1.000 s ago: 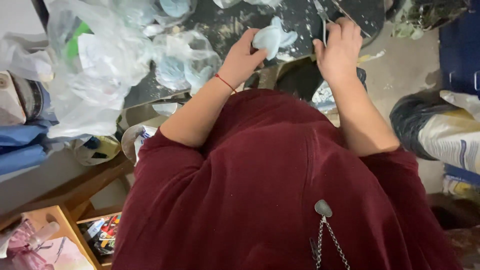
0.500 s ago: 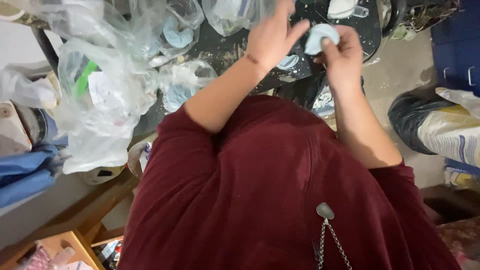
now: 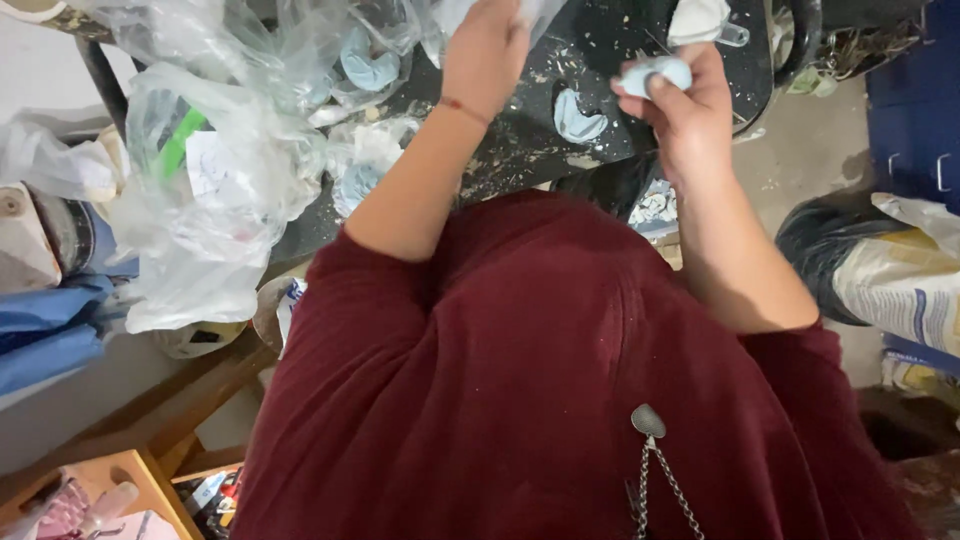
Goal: Trimming excess material from a dental impression using a hand tool at a laboratory bench
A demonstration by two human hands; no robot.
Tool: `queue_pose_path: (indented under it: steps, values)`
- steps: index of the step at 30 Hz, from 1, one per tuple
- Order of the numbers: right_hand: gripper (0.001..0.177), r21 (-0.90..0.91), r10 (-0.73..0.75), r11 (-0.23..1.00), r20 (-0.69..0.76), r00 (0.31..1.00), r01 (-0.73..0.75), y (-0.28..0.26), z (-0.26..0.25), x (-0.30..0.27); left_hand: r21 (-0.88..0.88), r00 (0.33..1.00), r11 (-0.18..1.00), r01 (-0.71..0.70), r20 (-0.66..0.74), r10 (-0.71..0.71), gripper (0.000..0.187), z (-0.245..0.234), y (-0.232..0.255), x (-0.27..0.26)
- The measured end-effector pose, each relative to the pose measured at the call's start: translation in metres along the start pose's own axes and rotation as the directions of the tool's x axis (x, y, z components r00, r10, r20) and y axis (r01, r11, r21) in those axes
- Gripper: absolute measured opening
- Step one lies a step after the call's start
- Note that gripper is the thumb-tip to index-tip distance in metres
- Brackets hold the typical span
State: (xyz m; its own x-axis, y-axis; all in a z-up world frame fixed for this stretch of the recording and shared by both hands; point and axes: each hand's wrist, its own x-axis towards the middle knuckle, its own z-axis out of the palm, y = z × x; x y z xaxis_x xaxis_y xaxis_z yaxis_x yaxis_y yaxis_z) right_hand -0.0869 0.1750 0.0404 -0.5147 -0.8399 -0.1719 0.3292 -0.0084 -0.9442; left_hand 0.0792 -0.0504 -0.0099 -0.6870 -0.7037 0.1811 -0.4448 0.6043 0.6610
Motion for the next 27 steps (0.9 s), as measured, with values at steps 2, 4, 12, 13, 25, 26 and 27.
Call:
queue_pose_path:
  steps: [2,4,12,13,25,26,27]
  values:
    - [0.023,0.025,-0.158,0.987,0.202,0.967,0.156,-0.016,0.025,0.015,-0.022,0.997,0.999,0.042,0.066,-0.04,0.017,-0.014,0.008,-0.014]
    - [0.026,0.087,-0.312,0.949,0.384,0.869,0.302,-0.025,0.045,0.026,-0.04,0.988,0.996,0.086,0.134,-0.08,0.035,-0.022,0.01,-0.028]
    - [0.039,-0.446,0.057,0.817,0.694,0.718,0.366,-0.011,0.076,0.092,-0.807,0.844,0.424,0.41,0.16,-0.512,0.031,-0.034,0.004,-0.054]
    - [0.039,-0.445,0.059,0.818,0.694,0.717,0.363,-0.005,0.081,0.096,-0.806,0.842,0.423,0.413,0.161,-0.515,0.031,-0.034,-0.004,-0.056]
    - [0.006,-0.922,0.198,0.015,0.383,0.902,0.388,0.061,0.096,0.12,-0.546,0.962,0.812,-0.207,-0.263,0.068,0.038,-0.061,-0.031,-0.061]
    - [0.008,-0.91,0.156,-0.063,0.397,0.904,0.41,0.061,0.098,0.117,-0.313,0.974,0.946,-0.082,-0.225,0.01,0.039,-0.057,-0.032,-0.061]
    - [0.017,-0.893,0.115,-0.142,0.414,0.903,0.427,0.06,0.1,0.114,-0.052,0.977,0.998,0.047,-0.204,-0.057,0.045,-0.053,-0.033,-0.061]
